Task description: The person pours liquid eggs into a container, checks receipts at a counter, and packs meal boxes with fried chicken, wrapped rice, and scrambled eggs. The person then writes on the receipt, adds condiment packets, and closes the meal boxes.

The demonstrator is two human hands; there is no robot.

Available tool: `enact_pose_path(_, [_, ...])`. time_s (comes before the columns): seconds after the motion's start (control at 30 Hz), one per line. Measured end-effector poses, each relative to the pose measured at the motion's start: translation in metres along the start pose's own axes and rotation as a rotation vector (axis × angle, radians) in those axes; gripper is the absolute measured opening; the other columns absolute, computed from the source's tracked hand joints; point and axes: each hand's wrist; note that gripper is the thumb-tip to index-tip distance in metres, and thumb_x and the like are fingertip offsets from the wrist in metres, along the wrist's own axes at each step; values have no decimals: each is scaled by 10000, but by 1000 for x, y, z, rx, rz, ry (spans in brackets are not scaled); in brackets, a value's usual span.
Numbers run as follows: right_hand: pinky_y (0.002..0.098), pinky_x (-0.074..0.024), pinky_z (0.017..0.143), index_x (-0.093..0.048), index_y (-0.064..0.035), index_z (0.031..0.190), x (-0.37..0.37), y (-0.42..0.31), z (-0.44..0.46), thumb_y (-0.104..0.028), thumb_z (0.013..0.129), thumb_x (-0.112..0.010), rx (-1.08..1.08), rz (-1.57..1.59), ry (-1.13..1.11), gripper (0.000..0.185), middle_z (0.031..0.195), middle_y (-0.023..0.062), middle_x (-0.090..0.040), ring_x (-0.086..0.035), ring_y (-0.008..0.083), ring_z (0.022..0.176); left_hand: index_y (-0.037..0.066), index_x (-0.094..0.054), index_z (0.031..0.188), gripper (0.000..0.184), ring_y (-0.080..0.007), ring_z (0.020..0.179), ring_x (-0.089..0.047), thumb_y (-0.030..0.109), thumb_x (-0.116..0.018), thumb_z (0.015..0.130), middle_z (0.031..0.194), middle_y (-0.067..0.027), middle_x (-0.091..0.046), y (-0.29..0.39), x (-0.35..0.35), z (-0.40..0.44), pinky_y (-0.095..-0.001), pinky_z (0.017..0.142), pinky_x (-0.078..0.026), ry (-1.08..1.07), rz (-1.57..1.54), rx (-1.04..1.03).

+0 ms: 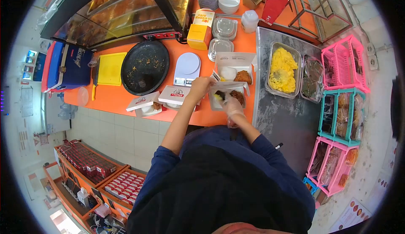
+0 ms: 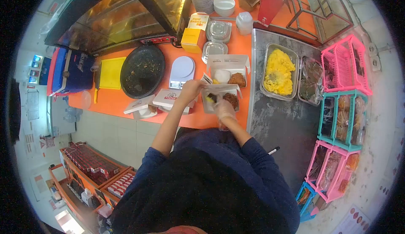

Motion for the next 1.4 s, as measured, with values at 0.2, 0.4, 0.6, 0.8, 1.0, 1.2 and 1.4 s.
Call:
enact_pose_path(0.2, [463, -464, 806, -299, -29, 1365, -8, 3, -26, -208, 857, -531, -7, 86, -177, 586, 1000, 295, -575, -583, 407, 972, 97, -699, 864, 138, -320, 721, -631, 183, -614, 797, 795, -132, -655, 12, 10, -2, -417, 648, -495, -4, -49, -7])
enact_pose_path(0.4, [276, -436, 554, -544, -32, 1076, 120, 59, -40, -277, 805, -621, -214, 844, -465, 373, 706, 7, -535, -510, 140, 614, 92, -687, 907, 155, -328, 754, -626, 166, -589, 813, 841, -133, -647, 16, 13, -9, -424, 655, -490, -41, -54, 0])
enact_pose_path(0.6, [367, -517, 667, -577, -49, 1129, 226, 130, 6, -236, 838, -545, -382, -158, 133, 347, 863, 116, -659, -646, 260, 779, 98, -667, 1002, 252, -326, 819, -621, 81, -593, 762, 945, -124, -644, 31, 3, -25, -416, 712, -494, -105, 27, -12])
enact_pose_path(0.8, [443, -387, 967, -364, -165, 1400, 178, 190, 73, -107, 876, -399, -372, -494, -115, 529, 1295, 217, -492, -527, 350, 1146, 93, -659, 1043, 306, -306, 891, -611, 56, -613, 742, 999, -113, -637, 30, -3, -32, -403, 752, -493, -75, 14, -21])
enact_pose_path(1.0, [412, -383, 965, -160, -130, 1465, 148, 191, 90, -27, 873, -484, -264, 162, 518, 683, 1291, 248, -475, -467, 367, 1196, 90, -654, 1066, 340, -316, 875, -606, 39, -612, 732, 971, -128, -631, 46, 0, -35, -407, 746, -490, -97, 41, 60])
enact_pose_path(1.2, [353, -393, 990, -402, -79, 1363, 129, 208, 108, 3, 837, -568, 124, 86, 648, 557, 1301, 205, -489, -481, 331, 1195, 86, -649, 1079, 379, -318, 862, -591, 17, -602, 709, 927, -131, -613, 39, -6, -35, -415, 749, -479, -64, 31, 24])
enact_pose_path(1.4, [428, -443, 907, -504, -79, 1254, 176, 223, 93, -323, 859, -540, -90, -284, 72, 465, 1168, 219, -567, -553, 374, 1064, 115, -655, 1082, 439, -311, 874, -590, -2, -646, 659, 966, -107, -627, 32, -18, -32, -399, 776, -481, -28, 17, 8])
Point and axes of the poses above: each hand's wrist, its own z-axis towards the middle knuckle, its own x-axis out of the back of the hand, y = z × x
